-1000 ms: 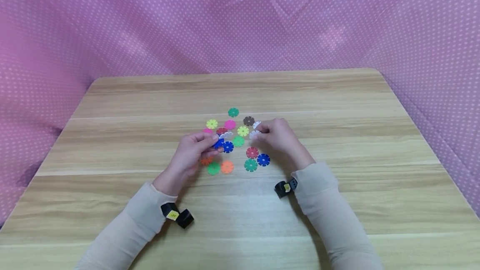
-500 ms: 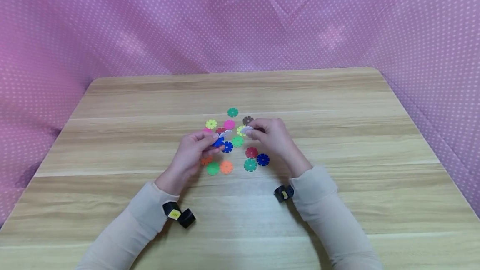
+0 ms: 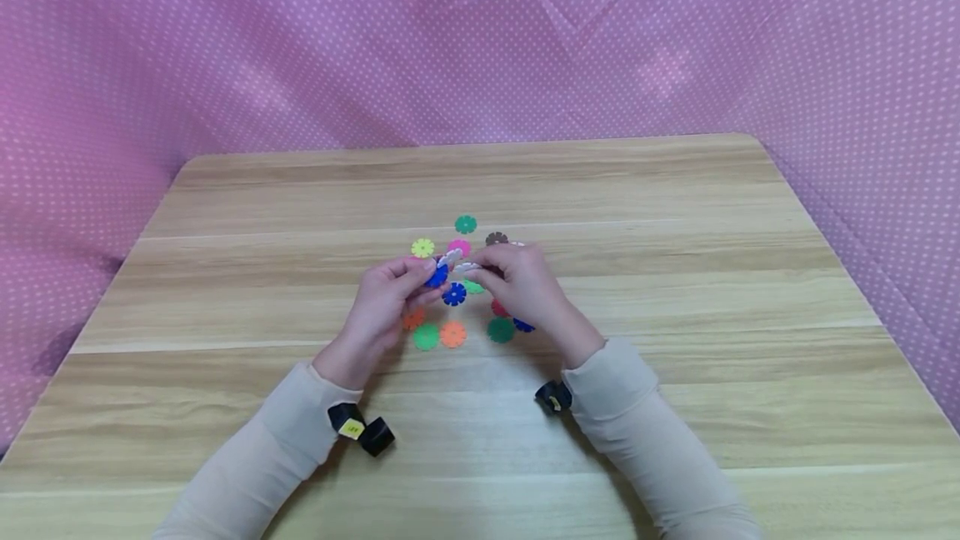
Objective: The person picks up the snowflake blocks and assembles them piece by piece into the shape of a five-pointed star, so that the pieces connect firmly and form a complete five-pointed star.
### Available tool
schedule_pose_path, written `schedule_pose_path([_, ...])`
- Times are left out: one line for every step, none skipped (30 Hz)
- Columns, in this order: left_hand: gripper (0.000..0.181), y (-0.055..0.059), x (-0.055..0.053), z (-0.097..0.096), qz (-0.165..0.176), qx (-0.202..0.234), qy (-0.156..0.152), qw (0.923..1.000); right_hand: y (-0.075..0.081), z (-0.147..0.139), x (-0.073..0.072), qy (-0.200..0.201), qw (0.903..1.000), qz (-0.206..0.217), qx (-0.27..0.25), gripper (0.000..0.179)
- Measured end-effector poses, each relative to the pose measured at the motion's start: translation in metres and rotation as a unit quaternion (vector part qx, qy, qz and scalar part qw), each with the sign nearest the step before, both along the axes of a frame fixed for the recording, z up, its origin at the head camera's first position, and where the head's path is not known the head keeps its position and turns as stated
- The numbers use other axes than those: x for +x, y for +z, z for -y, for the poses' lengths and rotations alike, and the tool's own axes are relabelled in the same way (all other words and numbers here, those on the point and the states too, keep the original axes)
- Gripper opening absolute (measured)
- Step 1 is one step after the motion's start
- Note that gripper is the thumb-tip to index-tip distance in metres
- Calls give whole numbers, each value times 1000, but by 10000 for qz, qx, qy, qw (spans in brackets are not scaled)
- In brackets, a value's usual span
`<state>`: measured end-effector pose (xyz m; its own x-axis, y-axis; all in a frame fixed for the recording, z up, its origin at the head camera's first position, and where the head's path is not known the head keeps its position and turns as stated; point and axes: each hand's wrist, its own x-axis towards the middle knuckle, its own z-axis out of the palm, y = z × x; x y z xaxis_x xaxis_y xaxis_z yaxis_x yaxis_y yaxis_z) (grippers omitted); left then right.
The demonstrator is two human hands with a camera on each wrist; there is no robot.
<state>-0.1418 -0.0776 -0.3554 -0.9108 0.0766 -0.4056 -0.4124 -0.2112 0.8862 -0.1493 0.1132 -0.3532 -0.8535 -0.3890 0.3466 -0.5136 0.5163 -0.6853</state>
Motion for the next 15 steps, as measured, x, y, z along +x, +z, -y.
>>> schedule_pose_path([18, 0, 0, 0, -2, 25, 30, 10000, 0, 1, 0, -2, 10000, -27, 4, 8])
schedule_pose_path([18, 0, 0, -1, 0, 41, 56, 10000, 0, 2, 1, -5, 10000, -51, 2, 8])
schedule_pose_path([18, 0, 1, -1, -3, 60, 79, 10000, 0, 4, 1, 0, 10000, -77, -17, 8])
schedule_pose_path([18, 0, 1, -2, -14, 77, 96, 9999, 0, 4, 1, 1, 9999, -103, -38, 7])
schedule_pose_path([18, 1, 1, -2, -20, 101, 115, 9999, 0, 5, 1, 3, 9999, -121, -58, 7])
schedule_pose_path([17, 0, 1, -3, -32, 115, 124, 9999, 0, 6, 1, 0, 9999, -142, -74, 7])
schedule_pose_path([17, 1, 1, -3, -48, 121, 129, 9998, -1, 6, 1, 4, 9998, -156, -92, 7])
schedule_pose_path([17, 1, 1, -3, -61, 133, 129, 9998, -1, 7, 1, -4, 9998, -182, -99, 7])
schedule_pose_path([17, 0, 1, -3, -77, 137, 127, 9998, -2, 7, 1, -6, 9997, -213, -123, 7])
schedule_pose_path([17, 1, 1, -3, -87, 134, 126, 9998, -2, 8, 0, -7, 9996, -246, -149, 7])
schedule_pose_path([18, 1, 1, -3, -97, 137, 121, 9998, -2, 8, 0, -9, 9995, -271, -179, 7])
schedule_pose_path([18, 1, 2, -3, -114, 144, 109, 9998, -3, 9, 0, -7, 9993, -302, -220, 7])
schedule_pose_path([18, 2, 2, -3, -121, 171, 106, 9997, -3, 9, 0, -5, 9991, -340, -267, 7])
schedule_pose_path([18, 2, 2, -3, -126, 187, 102, 9997, -4, 10, 0, -6, 9988, -376, -313, 7])
schedule_pose_path([18, 2, 2, -3, -122, 205, 105, 9997, -4, 11, 0, -9, 9985, -404, -366, 7])
